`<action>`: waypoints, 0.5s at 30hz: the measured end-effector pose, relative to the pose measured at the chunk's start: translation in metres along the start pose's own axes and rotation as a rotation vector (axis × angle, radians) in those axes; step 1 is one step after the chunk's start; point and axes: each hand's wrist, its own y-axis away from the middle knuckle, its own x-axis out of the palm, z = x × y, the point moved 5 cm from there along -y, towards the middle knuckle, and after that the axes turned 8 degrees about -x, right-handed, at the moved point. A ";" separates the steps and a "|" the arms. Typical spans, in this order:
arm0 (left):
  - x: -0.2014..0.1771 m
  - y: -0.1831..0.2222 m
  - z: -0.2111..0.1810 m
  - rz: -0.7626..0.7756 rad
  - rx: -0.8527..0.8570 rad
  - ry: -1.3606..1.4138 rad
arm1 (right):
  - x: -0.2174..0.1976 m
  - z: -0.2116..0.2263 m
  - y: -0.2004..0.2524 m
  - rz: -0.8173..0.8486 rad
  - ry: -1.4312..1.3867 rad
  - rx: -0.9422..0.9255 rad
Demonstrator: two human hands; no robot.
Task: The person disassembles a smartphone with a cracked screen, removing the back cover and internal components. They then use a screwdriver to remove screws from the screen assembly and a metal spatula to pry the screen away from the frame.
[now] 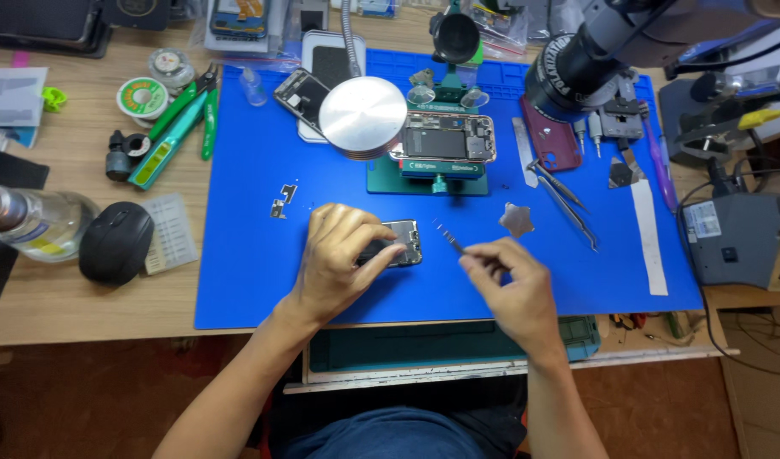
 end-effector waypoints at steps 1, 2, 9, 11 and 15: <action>0.001 0.001 0.002 0.002 -0.001 -0.040 | -0.016 -0.003 -0.004 -0.087 0.154 -0.046; 0.002 0.002 0.005 0.004 -0.001 -0.080 | -0.031 -0.005 -0.007 -0.172 0.309 -0.092; 0.005 0.000 0.001 0.032 0.013 -0.154 | -0.058 -0.006 -0.026 -0.244 0.663 -0.126; 0.004 0.000 0.003 0.021 0.004 -0.169 | -0.057 0.017 -0.031 -0.119 0.694 -0.010; 0.007 0.002 0.005 0.030 -0.002 -0.181 | -0.091 -0.063 -0.040 -0.272 0.738 -0.049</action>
